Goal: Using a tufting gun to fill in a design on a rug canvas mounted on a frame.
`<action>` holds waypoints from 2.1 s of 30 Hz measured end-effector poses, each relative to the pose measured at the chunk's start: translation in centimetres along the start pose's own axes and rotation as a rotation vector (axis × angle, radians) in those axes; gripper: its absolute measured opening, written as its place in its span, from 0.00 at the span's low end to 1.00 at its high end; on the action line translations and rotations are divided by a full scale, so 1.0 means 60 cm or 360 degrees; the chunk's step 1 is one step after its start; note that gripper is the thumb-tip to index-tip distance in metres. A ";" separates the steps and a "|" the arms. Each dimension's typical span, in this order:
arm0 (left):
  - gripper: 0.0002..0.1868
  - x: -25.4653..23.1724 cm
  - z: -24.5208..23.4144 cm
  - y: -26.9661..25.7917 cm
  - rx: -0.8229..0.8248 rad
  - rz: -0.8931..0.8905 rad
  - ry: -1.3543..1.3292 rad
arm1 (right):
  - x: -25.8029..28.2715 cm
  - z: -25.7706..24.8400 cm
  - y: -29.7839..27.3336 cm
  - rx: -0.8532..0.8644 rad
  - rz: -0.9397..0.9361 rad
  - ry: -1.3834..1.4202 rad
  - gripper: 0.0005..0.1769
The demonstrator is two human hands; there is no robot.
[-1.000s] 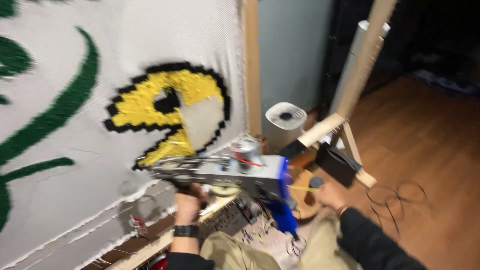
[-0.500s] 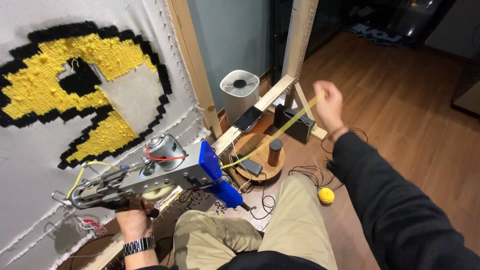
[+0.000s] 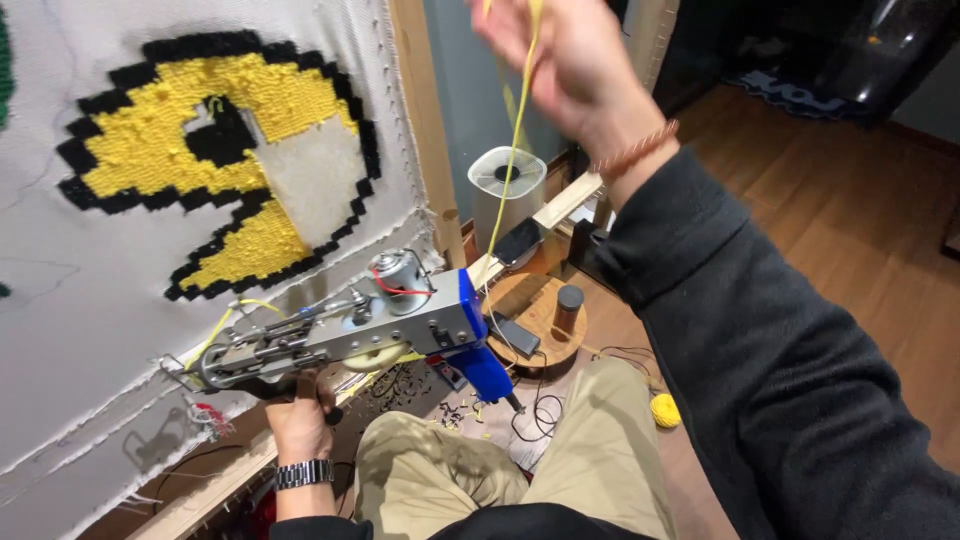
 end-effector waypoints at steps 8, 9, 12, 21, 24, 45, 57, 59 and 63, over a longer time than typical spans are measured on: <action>0.06 0.005 -0.015 -0.008 0.0067 -0.0120 0.0086 | -0.151 -0.012 -0.169 0.0682 0.0846 -0.1685 0.18; 0.06 0.006 -0.013 -0.009 0.0058 -0.0110 0.0082 | -0.160 -0.019 -0.179 0.0696 0.0839 -0.1682 0.18; 0.06 0.010 -0.004 -0.009 0.0079 -0.0097 0.0099 | -0.178 -0.024 -0.219 0.1374 0.0819 -0.2315 0.19; 0.05 0.026 0.043 -0.013 0.0124 -0.0074 0.0176 | -0.109 0.000 -0.310 0.1600 0.1418 -0.1399 0.28; 0.05 0.036 0.066 -0.017 0.0147 -0.0070 0.0198 | -0.124 -0.023 -0.350 0.1720 0.1279 -0.1070 0.43; 0.09 -0.065 0.263 -0.035 0.0579 -0.0280 0.0571 | -0.154 -0.021 -0.375 -0.0131 0.0656 -0.0931 0.13; 0.12 -0.051 0.295 -0.010 0.0776 -0.0370 0.0534 | -0.150 -0.052 -0.370 -0.0153 0.0436 -0.1024 0.10; 0.09 -0.051 0.302 -0.002 0.0928 -0.0442 0.0826 | -0.151 -0.077 -0.376 -0.0302 0.0856 -0.1057 0.12; 0.08 -0.047 0.329 0.003 0.0949 -0.0461 0.0612 | -0.152 -0.096 -0.376 -0.0362 0.0889 -0.0916 0.14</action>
Point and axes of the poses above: each hand's wrist, its own y-axis towards the middle knuckle, its own z-axis out of the palm, x = y × z, the point moved 2 cm from there along y, towards the middle knuckle, and after that the axes turned 12 degrees about -y, right-handed, at the moved point
